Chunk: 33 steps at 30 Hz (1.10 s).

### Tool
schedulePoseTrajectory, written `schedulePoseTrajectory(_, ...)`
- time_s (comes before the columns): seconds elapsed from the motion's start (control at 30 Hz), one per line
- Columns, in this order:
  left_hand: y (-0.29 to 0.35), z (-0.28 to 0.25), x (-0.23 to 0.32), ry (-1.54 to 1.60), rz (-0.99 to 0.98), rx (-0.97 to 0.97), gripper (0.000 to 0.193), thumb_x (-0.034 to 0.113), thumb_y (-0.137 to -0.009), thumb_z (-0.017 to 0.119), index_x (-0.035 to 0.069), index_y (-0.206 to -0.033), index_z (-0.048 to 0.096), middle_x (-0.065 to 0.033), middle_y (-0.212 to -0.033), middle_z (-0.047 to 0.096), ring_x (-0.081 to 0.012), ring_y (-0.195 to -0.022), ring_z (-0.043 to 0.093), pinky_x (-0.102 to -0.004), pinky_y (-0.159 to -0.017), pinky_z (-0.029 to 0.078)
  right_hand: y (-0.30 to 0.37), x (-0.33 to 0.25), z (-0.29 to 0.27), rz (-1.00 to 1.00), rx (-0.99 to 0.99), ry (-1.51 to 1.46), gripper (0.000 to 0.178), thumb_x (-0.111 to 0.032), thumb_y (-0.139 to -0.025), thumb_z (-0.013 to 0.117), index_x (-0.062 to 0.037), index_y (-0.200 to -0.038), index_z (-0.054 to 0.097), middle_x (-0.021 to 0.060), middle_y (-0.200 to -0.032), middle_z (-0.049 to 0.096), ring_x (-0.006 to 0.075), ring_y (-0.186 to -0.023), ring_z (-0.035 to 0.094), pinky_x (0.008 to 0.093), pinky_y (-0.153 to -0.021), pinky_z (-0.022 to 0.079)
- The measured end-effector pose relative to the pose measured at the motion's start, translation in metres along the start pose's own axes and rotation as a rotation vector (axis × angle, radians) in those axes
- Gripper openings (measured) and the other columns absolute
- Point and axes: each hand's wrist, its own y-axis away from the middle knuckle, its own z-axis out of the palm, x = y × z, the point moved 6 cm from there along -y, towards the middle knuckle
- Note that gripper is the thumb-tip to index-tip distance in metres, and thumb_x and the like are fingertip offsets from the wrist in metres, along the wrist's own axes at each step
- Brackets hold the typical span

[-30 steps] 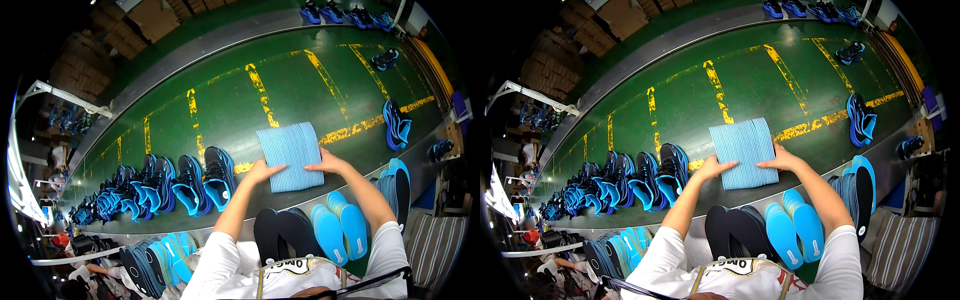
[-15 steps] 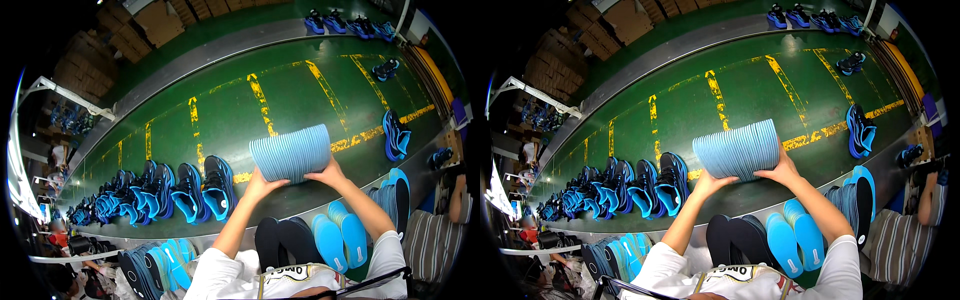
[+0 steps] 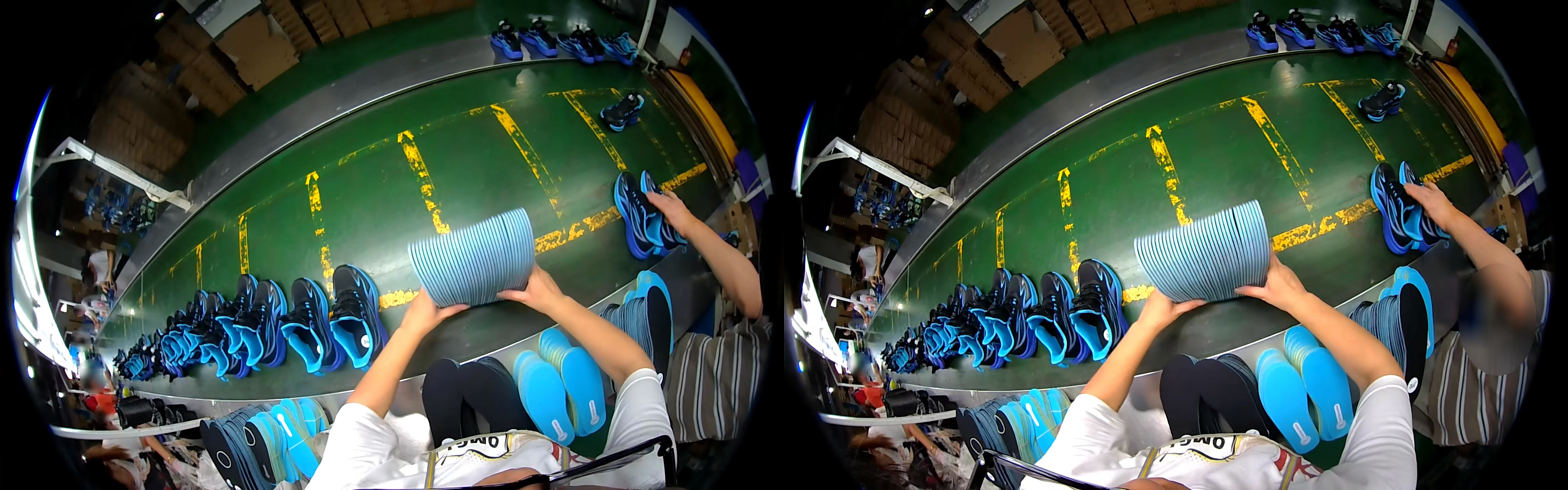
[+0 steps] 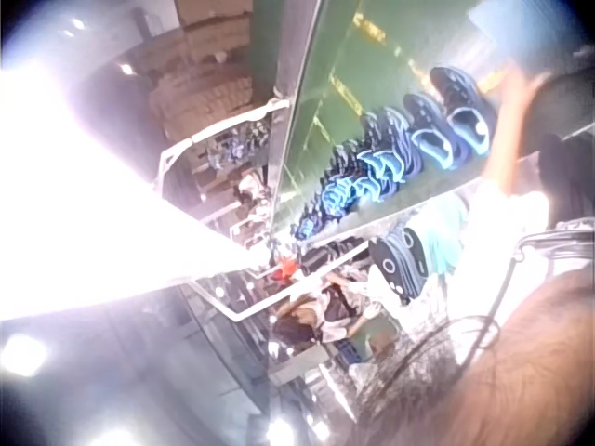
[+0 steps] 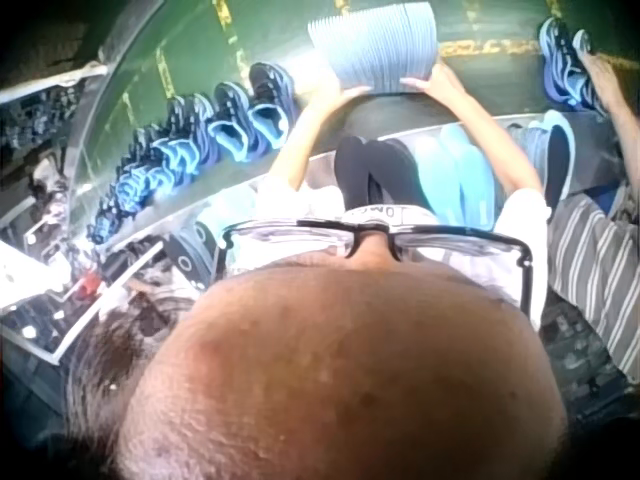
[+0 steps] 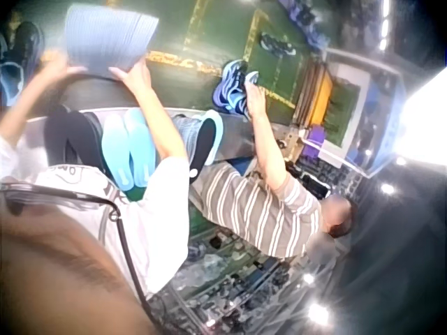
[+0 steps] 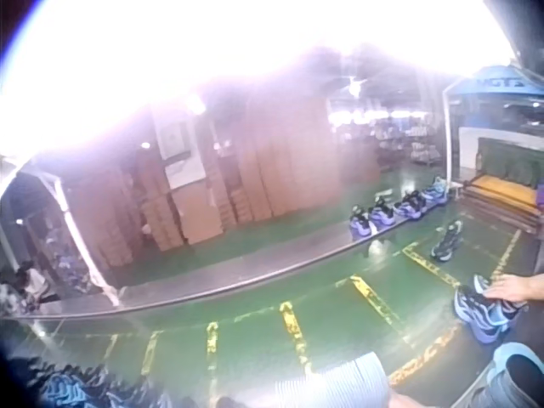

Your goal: The person places insoles into shoes on a conveyor belt, stacks multiple insoles, and uses a machine to press them into place.

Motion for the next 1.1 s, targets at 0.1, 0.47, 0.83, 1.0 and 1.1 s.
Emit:
schedulePoseTrajectory(0.1,-0.012,-0.002,0.012,0.004,-0.191,-0.091,0.076,0.032,-0.065,0.070,-0.001,-0.120,0.030,-0.0185,-0.103,0.052,-0.0282,-0.100,0.050,-0.0335,-0.087,0.037,-0.007,0.011,-0.001,0.144,-0.078,-0.201,0.091,-0.044,-0.062,0.067,-0.0003,-0.126,0.018,0.0232,-0.114,0.042,0.0345,-0.103,0.045,0.0368,-0.088,0.037)
schedulePoseTrajectory(0.47,-0.009,0.047,-0.040,0.466,-0.187,-0.210,0.088,0.034,-0.062,0.071,-0.003,-0.124,0.019,-0.0179,-0.116,0.037,-0.0260,-0.108,0.040,-0.0347,-0.091,0.033,-0.001,0.050,0.036,0.264,-0.137,-0.027,0.099,-0.057,-0.060,0.061,-0.0068,-0.130,0.012,0.0213,-0.120,0.032,0.0354,-0.113,0.029,0.0406,-0.094,0.029)
schedulePoseTrajectory(0.83,0.086,-0.095,0.121,0.302,-0.140,0.334,0.059,0.046,-0.080,0.045,-0.001,-0.114,0.039,-0.0186,-0.107,0.050,-0.0271,-0.098,0.049,-0.0335,-0.083,0.038,0.038,-0.189,-0.063,-0.449,-0.051,-0.720,0.078,-0.055,-0.083,0.024,-0.0007,-0.131,-0.004,0.0118,-0.138,0.001,0.0206,-0.127,0.005,0.0309,-0.102,0.005)
schedulePoseTrajectory(1.0,0.240,-0.104,0.210,-0.085,-0.047,0.714,0.077,0.039,-0.066,0.064,0.002,-0.123,0.028,-0.0202,-0.116,0.033,-0.0354,-0.106,0.033,-0.0401,-0.094,0.024,0.124,-0.139,-0.052,-0.258,-0.120,-1.286,0.055,-0.040,-0.083,0.030,-0.0019,-0.123,0.028,0.0112,-0.124,0.035,0.0231,-0.113,0.034,0.0372,-0.094,0.027)
schedulePoseTrajectory(1.1,0.307,-0.058,0.260,-0.249,0.000,0.810,0.091,0.039,-0.059,0.070,-0.002,-0.125,0.023,-0.0194,-0.113,0.032,-0.0333,-0.103,0.036,-0.0383,-0.089,0.029,0.180,-0.131,-0.032,0.033,-0.222,-1.682,0.051,-0.036,-0.078,0.038,-0.0029,-0.117,0.039,0.0117,-0.118,0.043,0.0271,-0.108,0.042,0.0435,-0.089,0.034)
